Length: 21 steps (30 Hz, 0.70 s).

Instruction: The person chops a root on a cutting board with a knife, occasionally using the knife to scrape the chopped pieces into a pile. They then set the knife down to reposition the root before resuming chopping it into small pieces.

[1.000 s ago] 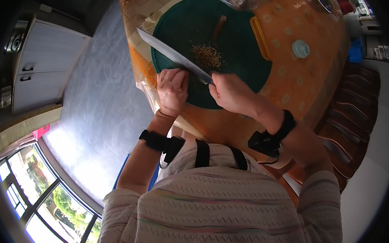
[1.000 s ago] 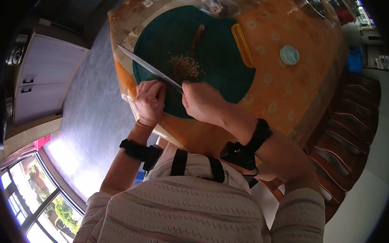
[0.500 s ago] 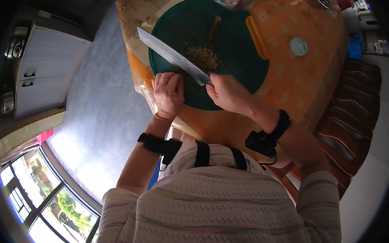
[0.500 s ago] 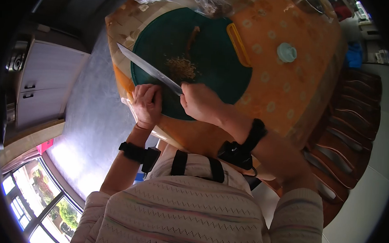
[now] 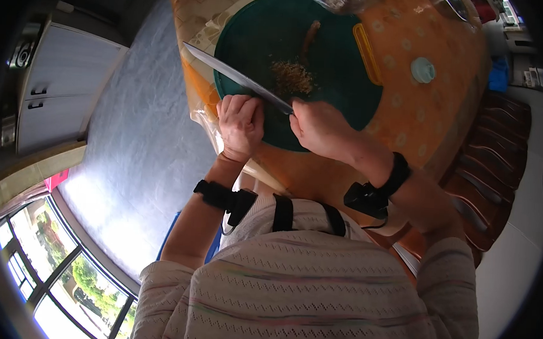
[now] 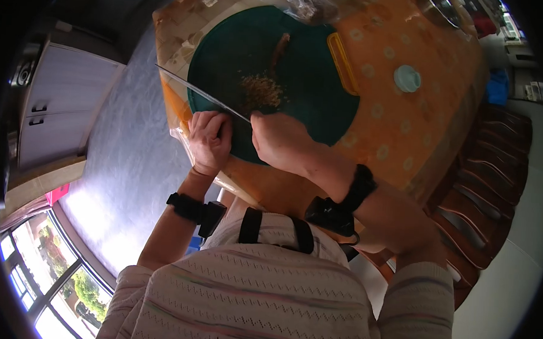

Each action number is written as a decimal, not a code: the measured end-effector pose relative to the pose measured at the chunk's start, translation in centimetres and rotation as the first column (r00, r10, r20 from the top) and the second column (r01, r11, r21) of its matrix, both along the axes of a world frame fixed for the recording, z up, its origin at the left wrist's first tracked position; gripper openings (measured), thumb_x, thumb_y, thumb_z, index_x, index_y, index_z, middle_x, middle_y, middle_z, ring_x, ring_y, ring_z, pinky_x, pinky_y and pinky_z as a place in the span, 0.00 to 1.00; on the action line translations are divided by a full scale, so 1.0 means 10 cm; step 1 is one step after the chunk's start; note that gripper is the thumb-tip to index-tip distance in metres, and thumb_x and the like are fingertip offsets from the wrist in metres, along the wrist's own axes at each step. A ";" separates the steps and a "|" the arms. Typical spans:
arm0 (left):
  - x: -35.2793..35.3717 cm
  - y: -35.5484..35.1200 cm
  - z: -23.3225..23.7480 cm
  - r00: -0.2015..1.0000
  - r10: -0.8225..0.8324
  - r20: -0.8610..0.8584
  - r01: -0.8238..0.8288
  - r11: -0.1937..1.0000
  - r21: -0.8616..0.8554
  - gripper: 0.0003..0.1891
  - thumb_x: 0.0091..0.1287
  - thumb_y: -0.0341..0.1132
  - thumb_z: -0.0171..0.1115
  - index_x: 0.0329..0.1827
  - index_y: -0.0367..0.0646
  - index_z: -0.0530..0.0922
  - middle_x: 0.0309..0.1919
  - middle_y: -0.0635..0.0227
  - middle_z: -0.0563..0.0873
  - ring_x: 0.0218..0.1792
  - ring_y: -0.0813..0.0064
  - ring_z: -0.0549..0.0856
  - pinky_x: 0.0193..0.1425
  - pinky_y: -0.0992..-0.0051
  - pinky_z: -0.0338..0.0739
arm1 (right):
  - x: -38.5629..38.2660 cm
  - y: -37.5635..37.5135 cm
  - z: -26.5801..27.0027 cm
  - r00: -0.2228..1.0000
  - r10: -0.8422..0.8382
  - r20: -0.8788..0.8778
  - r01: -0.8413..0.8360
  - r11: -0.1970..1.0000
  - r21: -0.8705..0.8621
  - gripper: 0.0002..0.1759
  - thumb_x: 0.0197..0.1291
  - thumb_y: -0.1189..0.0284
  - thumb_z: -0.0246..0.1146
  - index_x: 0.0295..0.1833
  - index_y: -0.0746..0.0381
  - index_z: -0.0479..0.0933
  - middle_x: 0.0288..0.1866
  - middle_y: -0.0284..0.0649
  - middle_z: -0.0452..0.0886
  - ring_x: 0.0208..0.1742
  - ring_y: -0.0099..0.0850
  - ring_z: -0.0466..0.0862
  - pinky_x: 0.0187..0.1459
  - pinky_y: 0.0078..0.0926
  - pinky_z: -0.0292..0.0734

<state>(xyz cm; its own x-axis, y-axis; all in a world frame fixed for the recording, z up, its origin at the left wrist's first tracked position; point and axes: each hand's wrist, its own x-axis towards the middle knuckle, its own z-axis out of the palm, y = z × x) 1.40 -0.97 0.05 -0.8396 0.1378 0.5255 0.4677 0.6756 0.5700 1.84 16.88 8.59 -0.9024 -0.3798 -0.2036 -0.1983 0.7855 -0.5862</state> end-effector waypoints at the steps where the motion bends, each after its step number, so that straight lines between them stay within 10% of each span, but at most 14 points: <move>1: -0.01 0.01 0.00 1.000 -0.003 0.003 0.003 1.000 -0.006 0.07 0.50 0.25 0.67 0.32 0.45 0.81 0.32 0.69 0.79 0.36 0.65 0.78 0.44 0.68 0.69 | 0.01 0.01 -0.03 1.000 -0.004 -0.008 0.004 1.000 0.005 0.10 0.63 0.73 0.57 0.33 0.68 0.70 0.21 0.53 0.77 0.27 0.53 0.80 0.28 0.43 0.74; 21: -0.02 0.02 -0.02 1.000 -0.004 -0.002 0.004 1.000 -0.009 0.07 0.51 0.26 0.66 0.33 0.45 0.81 0.33 0.69 0.79 0.37 0.65 0.77 0.44 0.67 0.68 | 0.01 0.04 -0.07 0.995 -0.072 0.066 0.078 0.994 -0.080 0.09 0.62 0.73 0.58 0.33 0.69 0.71 0.22 0.56 0.76 0.28 0.54 0.80 0.28 0.42 0.74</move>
<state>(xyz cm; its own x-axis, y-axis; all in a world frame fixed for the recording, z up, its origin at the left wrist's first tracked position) 1.23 -0.74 -0.17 -0.8377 0.1463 0.5262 0.4720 0.6787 0.5627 1.96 17.24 7.90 -0.9152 -0.3295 -0.2319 -0.1012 0.7451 -0.6592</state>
